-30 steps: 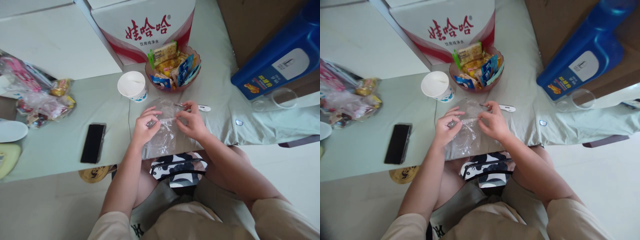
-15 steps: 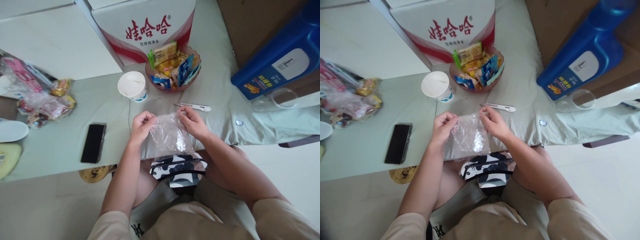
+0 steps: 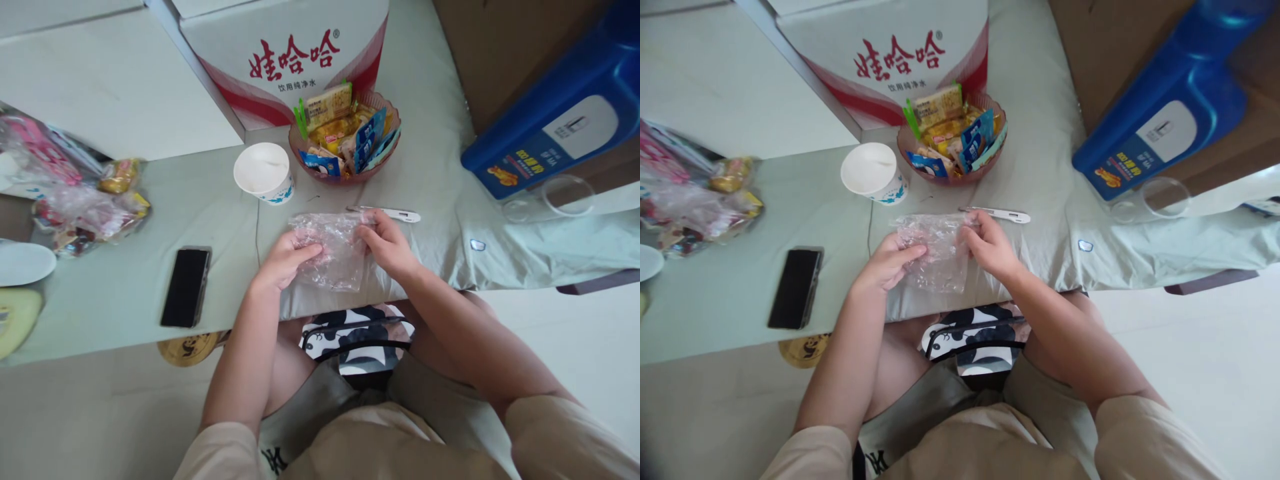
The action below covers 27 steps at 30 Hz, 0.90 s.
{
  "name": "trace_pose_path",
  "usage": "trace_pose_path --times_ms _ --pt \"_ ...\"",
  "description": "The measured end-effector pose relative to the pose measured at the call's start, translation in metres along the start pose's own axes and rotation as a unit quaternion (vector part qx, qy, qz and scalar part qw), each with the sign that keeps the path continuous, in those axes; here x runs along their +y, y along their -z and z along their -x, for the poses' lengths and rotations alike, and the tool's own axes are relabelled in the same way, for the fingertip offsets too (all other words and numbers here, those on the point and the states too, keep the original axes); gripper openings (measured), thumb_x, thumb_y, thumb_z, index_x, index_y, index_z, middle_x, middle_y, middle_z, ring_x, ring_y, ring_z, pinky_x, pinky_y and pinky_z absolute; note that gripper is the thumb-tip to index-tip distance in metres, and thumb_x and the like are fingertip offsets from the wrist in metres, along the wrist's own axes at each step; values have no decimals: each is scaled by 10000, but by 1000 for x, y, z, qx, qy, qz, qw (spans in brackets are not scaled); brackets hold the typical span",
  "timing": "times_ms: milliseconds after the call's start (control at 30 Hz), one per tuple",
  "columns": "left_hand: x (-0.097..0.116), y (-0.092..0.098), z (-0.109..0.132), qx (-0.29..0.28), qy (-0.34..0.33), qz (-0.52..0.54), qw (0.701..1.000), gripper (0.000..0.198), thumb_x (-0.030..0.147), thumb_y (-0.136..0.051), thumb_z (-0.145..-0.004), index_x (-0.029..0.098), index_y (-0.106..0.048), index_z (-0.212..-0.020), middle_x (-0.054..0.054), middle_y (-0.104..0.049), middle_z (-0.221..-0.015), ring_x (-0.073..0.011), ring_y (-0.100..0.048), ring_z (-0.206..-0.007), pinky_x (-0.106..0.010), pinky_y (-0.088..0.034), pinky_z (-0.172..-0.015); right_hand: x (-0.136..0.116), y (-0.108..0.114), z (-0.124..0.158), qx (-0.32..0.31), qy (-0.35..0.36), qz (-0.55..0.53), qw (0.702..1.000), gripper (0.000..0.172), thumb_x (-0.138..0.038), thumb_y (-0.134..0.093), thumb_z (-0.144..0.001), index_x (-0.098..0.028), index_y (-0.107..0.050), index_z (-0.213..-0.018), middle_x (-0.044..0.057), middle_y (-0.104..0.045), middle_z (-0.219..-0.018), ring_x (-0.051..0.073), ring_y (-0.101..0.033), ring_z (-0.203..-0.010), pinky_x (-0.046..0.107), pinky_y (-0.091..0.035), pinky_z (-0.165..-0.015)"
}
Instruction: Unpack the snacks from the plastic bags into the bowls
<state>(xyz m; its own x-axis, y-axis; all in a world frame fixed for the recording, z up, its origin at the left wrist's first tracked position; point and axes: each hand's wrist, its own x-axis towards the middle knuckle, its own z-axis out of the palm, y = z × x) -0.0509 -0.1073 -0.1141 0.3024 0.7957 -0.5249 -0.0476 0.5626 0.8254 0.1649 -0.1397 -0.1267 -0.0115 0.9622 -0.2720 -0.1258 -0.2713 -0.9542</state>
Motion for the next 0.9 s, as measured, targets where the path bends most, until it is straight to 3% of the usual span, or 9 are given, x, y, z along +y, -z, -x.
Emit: trace_pose_path --times_ms 133,267,333,500,633,700,767,833,900 --pt "0 -6 -2 52 -35 -10 998 358 318 -916 -563 169 -665 -771 -16 -749 -709 -136 -703 -636 -219 -556 -587 -3 0 1 -20 -22 -100 995 551 -505 -778 -735 -270 -533 -1170 -26 -670 -847 148 -632 -693 314 -523 -675" --pt "-2 -5 -4 35 -60 -44 997 342 366 -875 -657 189 -663 -858 18 -699 -617 -135 -660 -536 -213 -508 -486 -3 0 4 -110 -42 32 992 331 -486 -770 -773 -197 -612 -811 -1 -635 -705 121 -562 -612 279 -449 -601" --pt "-3 -1 -4 11 -55 -72 996 362 405 -868 -693 197 -662 -906 45 -637 -541 -134 -605 -451 -212 -453 -416 -4 0 5 -123 -60 62 989 323 -499 -723 -818 -205 -594 -789 -27 -568 -602 104 -483 -503 266 -377 -502" --pt "4 5 3 -6 -64 -9 998 467 426 -930 -617 221 -661 -939 92 -567 -512 -99 -519 -394 -216 -467 -411 -11 -1 9 -95 -31 -64 993 372 -450 -713 -804 -252 -577 -1088 -98 -475 -555 103 -430 -443 235 -346 -443" --pt "9 8 5 14 -129 63 990 418 440 -921 -513 215 -656 -744 40 -629 -599 -110 -563 -470 -216 -449 -419 -16 3 10 -123 -28 -141 982 315 -517 -660 -761 -243 -558 -881 -29 -552 -641 145 -538 -532 292 -450 -518" --pt "8 10 2 21 -149 59 987 383 539 -824 -588 206 -645 -647 -15 -653 -639 -142 -588 -526 -251 -463 -445 -14 6 9 -112 -10 -120 986 355 -585 -576 -798 -232 -548 -774 20 -581 -689 164 -561 -590 325 -471 -574" --pt "4 10 -3 38 -165 14 985 424 612 -685 -713 203 -636 -610 -56 -661 -662 -174 -611 -592 -289 -501 -519 -11 9 8 -83 23 -53 995 423 -617 -519 -848 -224 -530 -693 45 -590 -699 164 -549 -627 321 -448 -603" --pt "-1 8 -8 64 -198 -93 974 358 545 -672 -769 205 -657 -661 -59 -672 -714 -193 -635 -689 -310 -535 -637 -9 9 7 -55 38 41 997 409 -587 -570 -852 -224 -507 -673 28 -575 -668 149 -515 -622 297 -398 -594" --pt "-6 5 -11 108 -269 -225 930 188 377 -766 -726 211 -687 -767 -57 -692 -846 -211 -656 -851 -325 -547 -791 -9 8 7 -16 40 122 992 283 -479 -675 -797 -228 -545 -793 -12 -569 -663 132 -475 -590 285 -369 -583"
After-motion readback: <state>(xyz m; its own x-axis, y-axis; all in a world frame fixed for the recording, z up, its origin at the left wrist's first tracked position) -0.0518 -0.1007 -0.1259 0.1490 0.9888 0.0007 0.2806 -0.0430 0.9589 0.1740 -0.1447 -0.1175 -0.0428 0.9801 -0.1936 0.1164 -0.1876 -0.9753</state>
